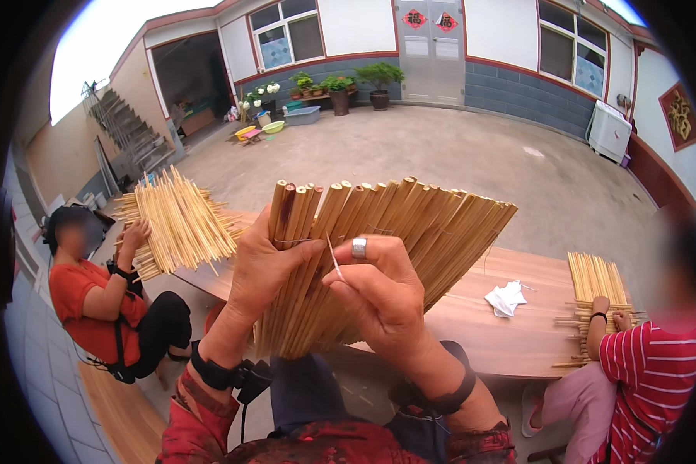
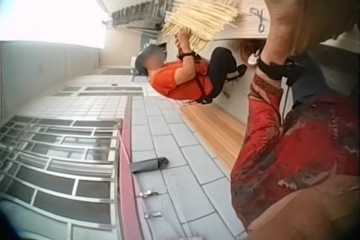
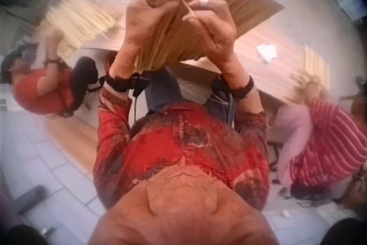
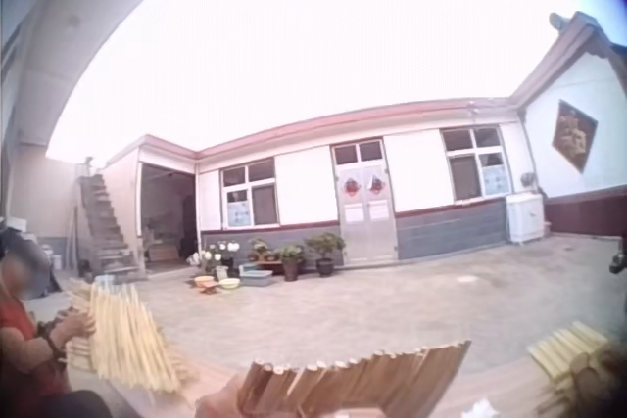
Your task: The person weaves a bamboo mat by hand, threading a string through parallel bamboo strips to secure them. They repeatedly adjust the alignment of the strips and pull the string tight to bind the mat together.
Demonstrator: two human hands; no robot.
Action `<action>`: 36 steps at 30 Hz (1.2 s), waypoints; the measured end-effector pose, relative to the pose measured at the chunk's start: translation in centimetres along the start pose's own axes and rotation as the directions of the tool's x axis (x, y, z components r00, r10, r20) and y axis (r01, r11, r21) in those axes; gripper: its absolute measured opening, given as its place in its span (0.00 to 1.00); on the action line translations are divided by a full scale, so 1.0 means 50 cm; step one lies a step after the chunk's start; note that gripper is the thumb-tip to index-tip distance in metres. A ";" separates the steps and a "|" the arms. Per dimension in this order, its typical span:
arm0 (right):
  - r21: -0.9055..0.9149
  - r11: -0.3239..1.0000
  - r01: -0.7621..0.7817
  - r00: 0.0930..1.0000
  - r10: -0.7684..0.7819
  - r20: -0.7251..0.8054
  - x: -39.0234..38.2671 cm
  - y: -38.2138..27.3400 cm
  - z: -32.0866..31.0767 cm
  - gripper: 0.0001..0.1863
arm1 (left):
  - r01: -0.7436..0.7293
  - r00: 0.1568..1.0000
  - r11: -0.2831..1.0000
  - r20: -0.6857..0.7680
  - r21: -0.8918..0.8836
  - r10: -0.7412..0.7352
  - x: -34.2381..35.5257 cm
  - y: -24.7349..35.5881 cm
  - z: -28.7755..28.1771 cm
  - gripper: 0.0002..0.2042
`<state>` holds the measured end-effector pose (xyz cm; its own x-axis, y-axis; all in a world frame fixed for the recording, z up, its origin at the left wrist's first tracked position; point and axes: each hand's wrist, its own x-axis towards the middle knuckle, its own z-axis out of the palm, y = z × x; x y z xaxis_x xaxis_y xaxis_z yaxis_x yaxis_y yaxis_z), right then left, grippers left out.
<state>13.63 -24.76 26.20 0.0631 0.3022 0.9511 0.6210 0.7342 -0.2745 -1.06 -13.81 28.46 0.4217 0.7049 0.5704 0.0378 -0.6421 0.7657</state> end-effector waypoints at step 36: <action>0.395 0.322 -0.861 0.434 0.868 0.239 -0.238 -0.014 -0.297 0.10 | -0.207 0.954 0.978 -0.226 -0.020 0.198 0.053 -0.046 0.008 0.16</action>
<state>24.05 -37.90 17.16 0.3798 0.9143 0.1408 -0.1630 0.2160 -0.9627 0.35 -10.60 28.09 0.2048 0.6136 0.7626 -0.0690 -0.7681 0.6366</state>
